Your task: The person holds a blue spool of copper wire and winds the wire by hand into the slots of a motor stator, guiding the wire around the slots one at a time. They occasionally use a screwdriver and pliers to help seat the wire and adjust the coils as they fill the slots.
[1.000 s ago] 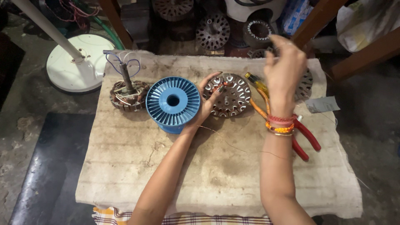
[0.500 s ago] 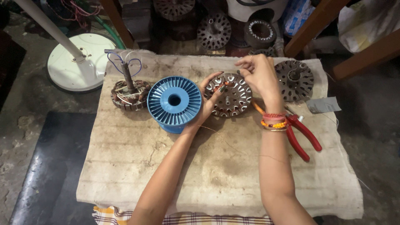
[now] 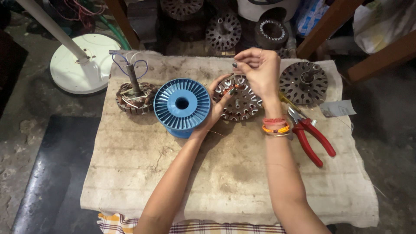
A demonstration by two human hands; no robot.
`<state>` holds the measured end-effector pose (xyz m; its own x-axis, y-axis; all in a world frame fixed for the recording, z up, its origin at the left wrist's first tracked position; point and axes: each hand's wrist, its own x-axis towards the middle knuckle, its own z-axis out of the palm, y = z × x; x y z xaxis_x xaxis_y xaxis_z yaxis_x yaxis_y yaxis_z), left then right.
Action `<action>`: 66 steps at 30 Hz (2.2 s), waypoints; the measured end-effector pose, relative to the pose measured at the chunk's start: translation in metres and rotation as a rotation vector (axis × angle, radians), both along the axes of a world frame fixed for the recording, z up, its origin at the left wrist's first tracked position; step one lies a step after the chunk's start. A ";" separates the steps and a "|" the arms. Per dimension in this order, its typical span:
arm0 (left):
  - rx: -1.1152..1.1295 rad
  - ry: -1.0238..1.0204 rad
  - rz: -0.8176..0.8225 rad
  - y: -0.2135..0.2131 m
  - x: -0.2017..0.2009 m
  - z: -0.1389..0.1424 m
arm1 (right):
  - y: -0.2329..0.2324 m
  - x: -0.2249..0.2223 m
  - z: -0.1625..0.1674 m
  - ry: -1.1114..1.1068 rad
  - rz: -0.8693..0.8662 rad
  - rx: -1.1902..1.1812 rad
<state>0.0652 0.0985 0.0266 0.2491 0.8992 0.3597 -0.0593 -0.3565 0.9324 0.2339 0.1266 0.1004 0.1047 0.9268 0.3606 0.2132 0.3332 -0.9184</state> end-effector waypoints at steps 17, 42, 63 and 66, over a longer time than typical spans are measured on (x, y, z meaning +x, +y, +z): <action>0.047 0.001 0.025 -0.006 -0.002 0.010 | -0.010 0.061 0.011 0.296 -0.246 -0.028; 0.021 -0.019 0.015 -0.002 -0.001 0.005 | -0.032 0.026 0.034 -0.723 -0.119 -0.243; 0.004 0.014 0.021 -0.005 -0.002 0.011 | -0.011 0.017 0.006 -0.678 -0.310 0.022; 0.063 -0.019 0.019 -0.003 0.000 0.009 | -0.001 0.010 -0.004 -0.662 -0.364 0.224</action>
<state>0.0650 0.0952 0.0356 0.2251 0.8792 0.4199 -0.0697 -0.4153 0.9070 0.2439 0.1259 0.0959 0.0859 0.7734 0.6281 0.8239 0.2993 -0.4813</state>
